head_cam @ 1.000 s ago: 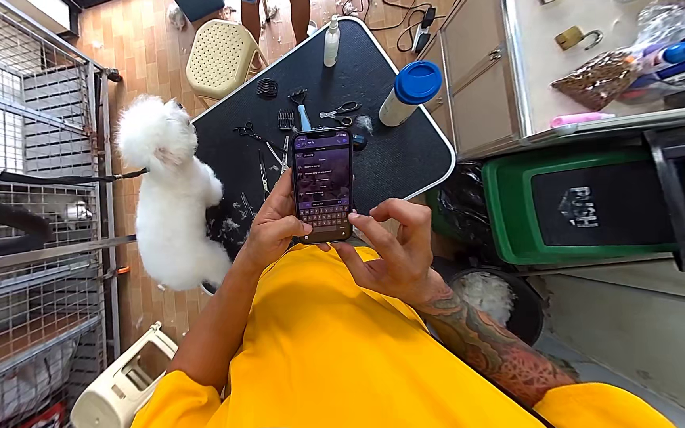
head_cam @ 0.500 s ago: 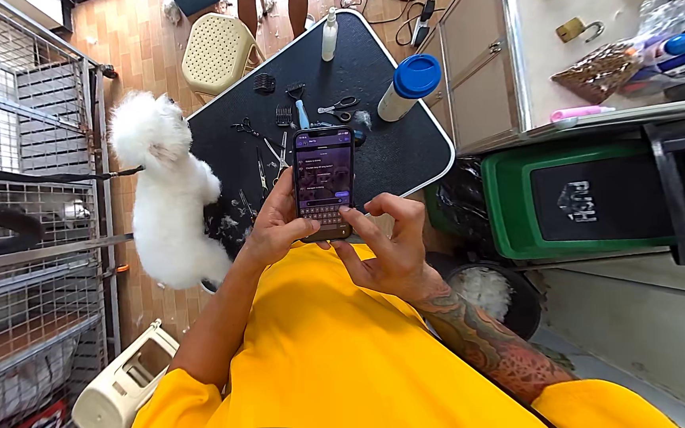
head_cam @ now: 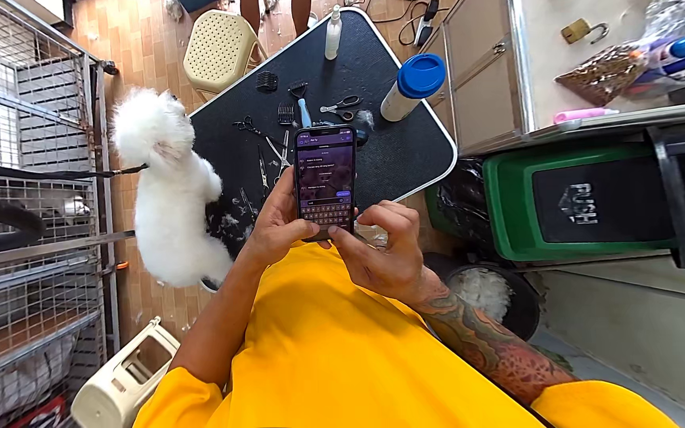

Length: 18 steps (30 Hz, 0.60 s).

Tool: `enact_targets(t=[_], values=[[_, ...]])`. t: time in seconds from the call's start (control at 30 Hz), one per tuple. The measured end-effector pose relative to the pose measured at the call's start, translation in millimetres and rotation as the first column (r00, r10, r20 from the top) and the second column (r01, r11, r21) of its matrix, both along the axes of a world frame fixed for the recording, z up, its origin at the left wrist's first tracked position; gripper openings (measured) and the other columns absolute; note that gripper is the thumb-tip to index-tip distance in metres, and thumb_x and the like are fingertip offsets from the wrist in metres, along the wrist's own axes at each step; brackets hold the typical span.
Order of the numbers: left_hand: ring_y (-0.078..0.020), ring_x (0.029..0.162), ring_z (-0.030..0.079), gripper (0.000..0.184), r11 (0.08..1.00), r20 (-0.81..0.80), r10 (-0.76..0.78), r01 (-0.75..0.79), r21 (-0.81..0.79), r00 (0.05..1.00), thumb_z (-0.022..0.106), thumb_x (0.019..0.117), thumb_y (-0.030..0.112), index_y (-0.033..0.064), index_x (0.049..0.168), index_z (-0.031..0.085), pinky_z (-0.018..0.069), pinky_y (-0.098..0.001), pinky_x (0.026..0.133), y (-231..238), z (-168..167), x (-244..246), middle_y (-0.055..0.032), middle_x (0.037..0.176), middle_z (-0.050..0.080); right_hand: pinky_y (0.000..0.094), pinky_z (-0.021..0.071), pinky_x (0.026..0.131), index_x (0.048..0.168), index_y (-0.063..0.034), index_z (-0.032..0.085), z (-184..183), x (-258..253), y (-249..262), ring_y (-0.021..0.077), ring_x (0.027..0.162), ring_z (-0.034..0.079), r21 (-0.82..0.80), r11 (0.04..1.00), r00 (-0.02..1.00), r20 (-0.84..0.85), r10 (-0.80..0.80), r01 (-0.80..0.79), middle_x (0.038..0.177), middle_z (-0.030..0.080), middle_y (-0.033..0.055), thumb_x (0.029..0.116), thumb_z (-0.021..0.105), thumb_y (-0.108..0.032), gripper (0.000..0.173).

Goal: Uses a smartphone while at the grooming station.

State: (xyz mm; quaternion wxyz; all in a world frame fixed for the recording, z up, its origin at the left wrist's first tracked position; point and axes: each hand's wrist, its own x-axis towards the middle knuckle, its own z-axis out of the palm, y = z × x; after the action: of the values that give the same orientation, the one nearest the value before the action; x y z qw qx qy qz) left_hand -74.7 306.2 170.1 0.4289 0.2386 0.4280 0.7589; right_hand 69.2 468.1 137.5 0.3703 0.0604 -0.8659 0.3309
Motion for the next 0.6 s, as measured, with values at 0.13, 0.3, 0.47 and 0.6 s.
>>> enact_targets(t=[0.13, 0.3, 0.47, 0.6], values=[[-0.0236, 0.097, 0.070, 0.068, 0.999, -0.005, 0.023, -0.023, -0.023, 1.000, 0.051, 0.0856, -0.009, 0.0120, 0.148, 0.033, 0.0639, -0.0392, 0.066, 1.5, 2.8, -0.3, -0.0150, 0.125, 0.060, 0.0402, 0.0450, 0.099, 0.118, -0.0165, 0.074, -0.7, -0.3, -0.8, 0.0226, 0.111, 0.052, -0.010, 1.000, 1.000, -0.024, -0.015, 0.015, 0.118, 0.052, 0.0094, 0.0916, 0.078, -0.022, 0.027], [-0.0215, 0.099, 0.069, 0.068, 1.000, 0.039, 0.015, -0.016, 0.018, 0.999, 0.048, 0.0842, -0.009, 0.0124, 0.147, 0.034, 0.0633, -0.0379, 0.068, 0.2, 1.9, -1.2, -0.0132, 0.126, 0.060, 0.0391, 0.0452, 0.099, 0.119, -0.0169, 0.073, -0.9, -0.4, -0.6, 0.0217, 0.112, 0.052, -0.023, 1.000, 1.000, -0.019, -0.018, 0.017, 0.119, 0.052, 0.0091, 0.0919, 0.078, -0.023, 0.028], [-0.0184, 0.105, 0.067, 0.072, 1.000, 0.033, 0.017, -0.017, 0.019, 0.999, 0.048, 0.0816, -0.008, 0.0116, 0.149, 0.033, 0.0613, -0.0375, 0.080, -1.1, 0.9, -1.4, -0.0109, 0.129, 0.059, 0.0408, 0.0440, 0.100, 0.116, -0.0175, 0.076, -0.7, -1.1, -2.5, 0.0226, 0.112, 0.051, -0.018, 1.000, 1.000, -0.012, -0.009, 0.009, 0.119, 0.053, 0.0094, 0.0919, 0.077, -0.021, 0.024], [-0.0202, 0.104, 0.068, 0.073, 0.998, 0.055, 0.002, -0.005, 0.057, 0.998, 0.050, 0.0815, -0.009, 0.0135, 0.149, 0.032, 0.0631, -0.0379, 0.074, -2.0, 0.5, -1.5, -0.0111, 0.129, 0.059, 0.0388, 0.0442, 0.100, 0.125, -0.0160, 0.070, 2.0, -2.2, -2.9, 0.0212, 0.112, 0.051, -0.032, 0.998, 0.999, 0.008, -0.052, 0.052, 0.119, 0.052, 0.0090, 0.0941, 0.075, -0.031, 0.034]])
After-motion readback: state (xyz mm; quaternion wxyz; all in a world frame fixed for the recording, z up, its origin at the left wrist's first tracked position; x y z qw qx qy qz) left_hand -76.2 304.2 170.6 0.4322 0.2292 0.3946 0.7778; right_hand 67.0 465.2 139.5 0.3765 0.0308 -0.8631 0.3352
